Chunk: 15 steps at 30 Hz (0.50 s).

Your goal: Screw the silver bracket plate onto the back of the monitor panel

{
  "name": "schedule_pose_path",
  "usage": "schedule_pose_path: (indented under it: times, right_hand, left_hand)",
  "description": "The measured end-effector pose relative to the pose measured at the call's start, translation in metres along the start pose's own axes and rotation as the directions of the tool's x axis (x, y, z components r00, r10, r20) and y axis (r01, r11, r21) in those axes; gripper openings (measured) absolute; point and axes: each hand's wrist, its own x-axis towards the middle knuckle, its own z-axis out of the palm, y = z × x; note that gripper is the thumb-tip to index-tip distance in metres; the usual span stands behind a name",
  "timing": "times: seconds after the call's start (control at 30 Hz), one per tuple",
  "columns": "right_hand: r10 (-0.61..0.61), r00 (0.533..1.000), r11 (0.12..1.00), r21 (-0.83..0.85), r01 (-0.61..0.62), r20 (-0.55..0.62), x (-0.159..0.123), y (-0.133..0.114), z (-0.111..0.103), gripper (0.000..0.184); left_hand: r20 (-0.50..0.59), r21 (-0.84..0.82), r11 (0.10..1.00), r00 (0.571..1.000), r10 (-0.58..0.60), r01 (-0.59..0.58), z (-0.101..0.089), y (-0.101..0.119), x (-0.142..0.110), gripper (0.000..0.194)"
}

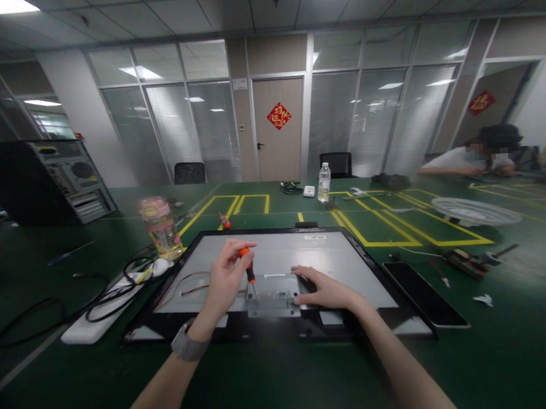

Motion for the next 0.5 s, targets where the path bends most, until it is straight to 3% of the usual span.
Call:
schedule_pose_path:
  times: [0.13, 0.3, 0.37, 0.5]
  right_hand:
    - [0.001, 1.000, 1.000, 0.005, -0.001, 0.002, 0.000, 0.003, 0.000, 0.078]
    - [0.003, 1.000, 1.000, 0.000, -0.003, -0.001, 0.000, 0.000, 0.000, 0.079]
    - [0.006, 1.000, 1.000, 0.003, -0.006, -0.003, 0.000, -0.001, -0.001, 0.079]
    - [0.004, 1.000, 1.000, -0.002, -0.004, -0.010, 0.000, -0.002, -0.001, 0.078]
  left_hand:
    - [0.071, -0.055, 0.992, 0.992, -0.105, 0.109, -0.003, 0.001, 0.000, 0.028]
    - [0.228, 0.186, 0.983, 0.973, -0.039, -0.004, -0.013, 0.002, 0.004, 0.036]
    - [0.151, 0.178, 0.983, 0.987, -0.060, 0.032, -0.015, 0.001, 0.006, 0.035]
    - [-0.072, -0.079, 0.985, 0.985, -0.158, 0.152, -0.008, -0.005, 0.006, 0.039]
